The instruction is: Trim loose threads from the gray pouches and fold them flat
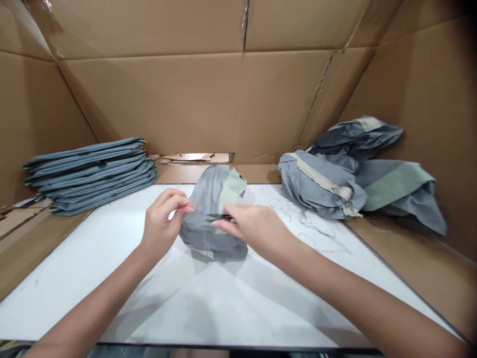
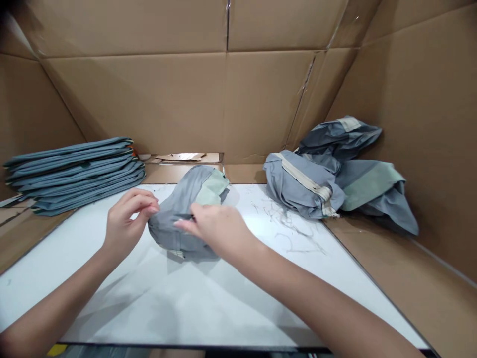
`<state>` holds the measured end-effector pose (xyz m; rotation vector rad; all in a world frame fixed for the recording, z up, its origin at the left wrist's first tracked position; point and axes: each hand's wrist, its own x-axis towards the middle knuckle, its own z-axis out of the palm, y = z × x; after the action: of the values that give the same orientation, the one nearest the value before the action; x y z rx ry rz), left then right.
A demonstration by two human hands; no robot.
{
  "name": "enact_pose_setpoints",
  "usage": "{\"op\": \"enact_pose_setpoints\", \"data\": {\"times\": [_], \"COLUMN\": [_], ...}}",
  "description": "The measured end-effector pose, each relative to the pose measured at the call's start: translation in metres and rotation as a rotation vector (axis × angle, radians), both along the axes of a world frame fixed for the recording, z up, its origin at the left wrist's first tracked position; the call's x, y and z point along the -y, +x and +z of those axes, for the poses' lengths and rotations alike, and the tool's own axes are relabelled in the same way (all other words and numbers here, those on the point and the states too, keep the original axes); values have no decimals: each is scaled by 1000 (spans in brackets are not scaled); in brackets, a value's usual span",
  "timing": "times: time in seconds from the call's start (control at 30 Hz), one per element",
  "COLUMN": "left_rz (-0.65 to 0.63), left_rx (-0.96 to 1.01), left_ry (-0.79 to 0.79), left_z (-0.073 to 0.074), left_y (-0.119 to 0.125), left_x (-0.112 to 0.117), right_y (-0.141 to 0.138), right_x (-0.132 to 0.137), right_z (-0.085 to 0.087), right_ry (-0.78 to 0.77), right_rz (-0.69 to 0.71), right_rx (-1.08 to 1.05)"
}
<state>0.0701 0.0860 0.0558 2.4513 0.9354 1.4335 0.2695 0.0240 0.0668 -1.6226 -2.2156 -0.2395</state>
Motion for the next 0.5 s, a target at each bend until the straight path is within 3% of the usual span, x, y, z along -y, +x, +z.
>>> {"op": "enact_pose_setpoints", "data": {"times": [0.1,0.17,0.3,0.4,0.5], "left_rz": [158,224,81,69,57], "left_rx": [-175,-335,-548,-604,-490], "left_ry": [2,25,75,188,245], "left_z": [3,8,12,-1,-18], "left_y": [-8,-7,20,50,65], "left_x": [-3,3,32,50,50], "right_y": [33,58,91,95,87], "right_x": [6,2,-29,-53,-58], "right_z": [7,3,-34,-67,-85], "right_ry": [-2,-44,-125,-92,-93], "right_rz": [-157,-240,-199,-154,-66], "right_rx": [-193,-329,-615,-769,-824]}}
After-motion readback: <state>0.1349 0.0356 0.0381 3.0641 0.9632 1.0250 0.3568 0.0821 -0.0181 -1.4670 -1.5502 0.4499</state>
